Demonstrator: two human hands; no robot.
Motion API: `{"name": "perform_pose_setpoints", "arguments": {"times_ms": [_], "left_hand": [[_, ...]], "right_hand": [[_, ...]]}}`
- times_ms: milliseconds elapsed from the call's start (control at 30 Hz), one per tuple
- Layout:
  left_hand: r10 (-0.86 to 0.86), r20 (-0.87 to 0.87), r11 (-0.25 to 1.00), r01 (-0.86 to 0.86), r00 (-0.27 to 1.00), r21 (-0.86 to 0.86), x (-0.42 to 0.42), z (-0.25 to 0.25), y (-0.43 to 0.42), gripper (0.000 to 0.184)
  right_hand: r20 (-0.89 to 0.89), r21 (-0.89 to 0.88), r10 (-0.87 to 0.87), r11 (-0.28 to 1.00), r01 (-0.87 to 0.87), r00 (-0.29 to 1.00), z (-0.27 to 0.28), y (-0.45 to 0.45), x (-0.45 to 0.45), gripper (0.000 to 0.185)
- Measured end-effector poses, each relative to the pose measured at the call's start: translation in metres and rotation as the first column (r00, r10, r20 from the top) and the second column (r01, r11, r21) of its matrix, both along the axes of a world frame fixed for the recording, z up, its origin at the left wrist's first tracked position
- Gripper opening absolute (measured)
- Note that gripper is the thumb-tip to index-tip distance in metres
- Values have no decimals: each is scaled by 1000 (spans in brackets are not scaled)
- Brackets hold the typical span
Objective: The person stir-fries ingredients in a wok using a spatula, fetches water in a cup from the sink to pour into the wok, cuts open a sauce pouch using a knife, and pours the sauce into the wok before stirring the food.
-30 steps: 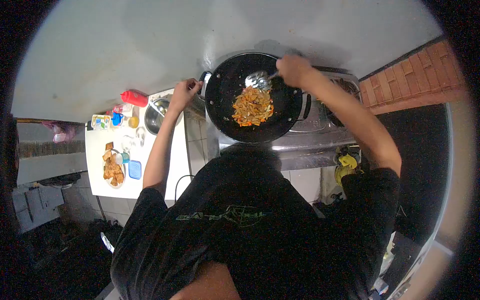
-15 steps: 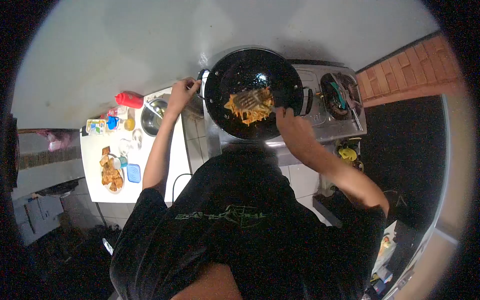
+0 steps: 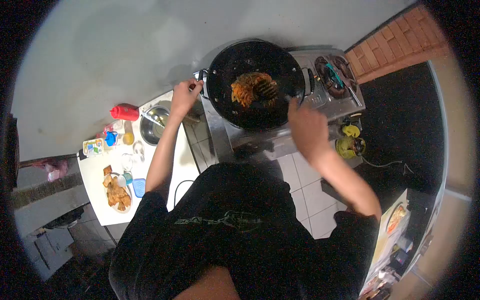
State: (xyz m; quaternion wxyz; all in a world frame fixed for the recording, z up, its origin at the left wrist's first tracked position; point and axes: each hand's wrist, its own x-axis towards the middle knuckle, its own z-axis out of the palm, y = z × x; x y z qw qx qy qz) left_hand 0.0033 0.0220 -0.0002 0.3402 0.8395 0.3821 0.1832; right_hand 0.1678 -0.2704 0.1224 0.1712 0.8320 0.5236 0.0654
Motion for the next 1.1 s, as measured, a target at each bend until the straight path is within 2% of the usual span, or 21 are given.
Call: {"name": "perform_pose_setpoints", "arguments": {"times_ms": [100,167,233,333,400,433,500,567,633,667,700,767,800,900,933,967,1033,1100], "left_hand": [[1,19,1000,-1,1000,-8,0,2,-3,35],[3,22,1000,-3,1000,7,1,-5,0,35],[9,21,999,-10,1000,37,2,-8,-1,35],[21,33,996,-24,999,83,4,-9,-3,36],[40,44,996,-44,998,82,3,-9,-6,36],[42,64,996,-47,997,73,5,-9,-5,36],[62,66,997,-65,996,46,5,-7,-3,37],[32,70,998,-35,997,43,5,-6,-4,37],[29,71,998,-33,997,51,4,-3,-5,38],[42,42,997,-44,998,59,5,0,-7,38],[54,14,996,-55,998,66,6,2,-8,38],[38,-7,997,-38,999,72,5,2,-5,38],[21,-22,998,-19,1000,66,5,2,-4,38],[36,0,998,-36,999,51,6,4,-7,37],[43,-2,998,-42,999,48,5,5,-9,37],[49,-1,998,-49,999,45,6,6,-10,37],[45,-1,998,-45,999,48,7,10,-11,36],[34,17,997,-35,999,67,6,11,-13,36]], "right_hand": [[-62,19,-47,999,48,997,38,18,21,28],[-64,63,-21,998,25,998,44,40,44,22],[-164,-60,-124,992,115,979,41,77,72,18],[-197,-89,-106,992,90,975,8,110,100,22],[-291,-125,92,983,-133,952,-3,117,106,20],[-290,-113,108,983,-146,951,-3,116,114,20],[-176,78,342,940,-334,923,6,113,121,16],[-179,79,396,918,-388,901,15,121,133,12],[-41,192,497,855,-482,867,6,134,147,9],[61,204,582,788,-581,811,-25,149,163,8],[60,213,583,786,-581,810,-29,149,162,8],[-189,221,701,713,-666,688,-34,151,156,15],[-240,272,757,654,-706,608,-26,144,151,17],[-191,290,814,581,-760,549,1,137,153,20],[-176,249,766,643,-724,619,10,137,153,21],[-177,250,767,641,-725,617,8,141,156,21],[-11,360,815,544,-758,579,-4,157,166,23],[45,319,799,557,-767,599,-18,163,161,22]]}}
